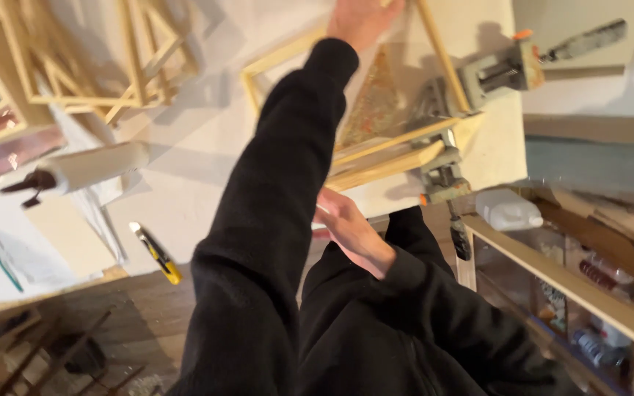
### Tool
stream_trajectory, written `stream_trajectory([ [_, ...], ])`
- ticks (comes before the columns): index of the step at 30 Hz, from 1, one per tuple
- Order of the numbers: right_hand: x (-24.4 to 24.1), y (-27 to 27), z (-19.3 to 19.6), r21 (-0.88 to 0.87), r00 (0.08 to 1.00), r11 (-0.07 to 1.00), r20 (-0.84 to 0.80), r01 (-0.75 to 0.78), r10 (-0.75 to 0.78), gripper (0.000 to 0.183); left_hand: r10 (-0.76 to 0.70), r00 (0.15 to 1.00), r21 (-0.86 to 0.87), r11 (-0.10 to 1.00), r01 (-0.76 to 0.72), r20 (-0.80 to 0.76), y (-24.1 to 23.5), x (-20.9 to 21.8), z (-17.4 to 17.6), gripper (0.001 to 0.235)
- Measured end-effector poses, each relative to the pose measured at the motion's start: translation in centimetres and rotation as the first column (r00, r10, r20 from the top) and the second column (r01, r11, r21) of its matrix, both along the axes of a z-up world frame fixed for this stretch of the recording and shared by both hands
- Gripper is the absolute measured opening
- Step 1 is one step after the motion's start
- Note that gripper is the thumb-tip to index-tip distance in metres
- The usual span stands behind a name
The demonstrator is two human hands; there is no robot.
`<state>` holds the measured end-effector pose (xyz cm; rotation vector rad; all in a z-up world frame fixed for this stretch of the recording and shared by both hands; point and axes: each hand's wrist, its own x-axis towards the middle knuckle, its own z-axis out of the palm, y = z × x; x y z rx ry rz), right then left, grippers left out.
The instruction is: The person applies wood glue from a bottle along the mitered edge of a wooden frame rail, then fits the rail into a picture frame corner. They set the frame in a corner clamping vise, tap the joint with a hammer, and turn the clamp handle to tighten the corner joint.
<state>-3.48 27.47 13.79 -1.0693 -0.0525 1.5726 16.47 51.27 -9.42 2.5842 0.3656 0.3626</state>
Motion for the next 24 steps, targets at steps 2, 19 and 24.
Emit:
stream_trajectory([
  [2, -0.6, -2.0, -0.5, 0.09, 0.997, 0.993, -0.003, -0.08, 0.081, 0.056, 0.125, 0.986, -0.178, 0.974, -0.143, -0.112, -2.6, -5.9, 6.7, 0.036],
  [19, -2.8, -0.9, 7.7, -0.552, 0.247, 0.656, 0.638, -0.514, 0.73, 0.03, 0.97, 0.096, 0.111, 0.123, -0.986, -0.222, -6.5, -65.2, 7.4, 0.061],
  [24, -4.5, 0.3, 5.6, -0.251, -0.259, 0.728, 0.96, -0.638, 0.103, 0.048, 0.857, 0.346, -0.643, 0.023, -0.765, -0.381, -13.2, -60.6, 11.1, 0.036],
])
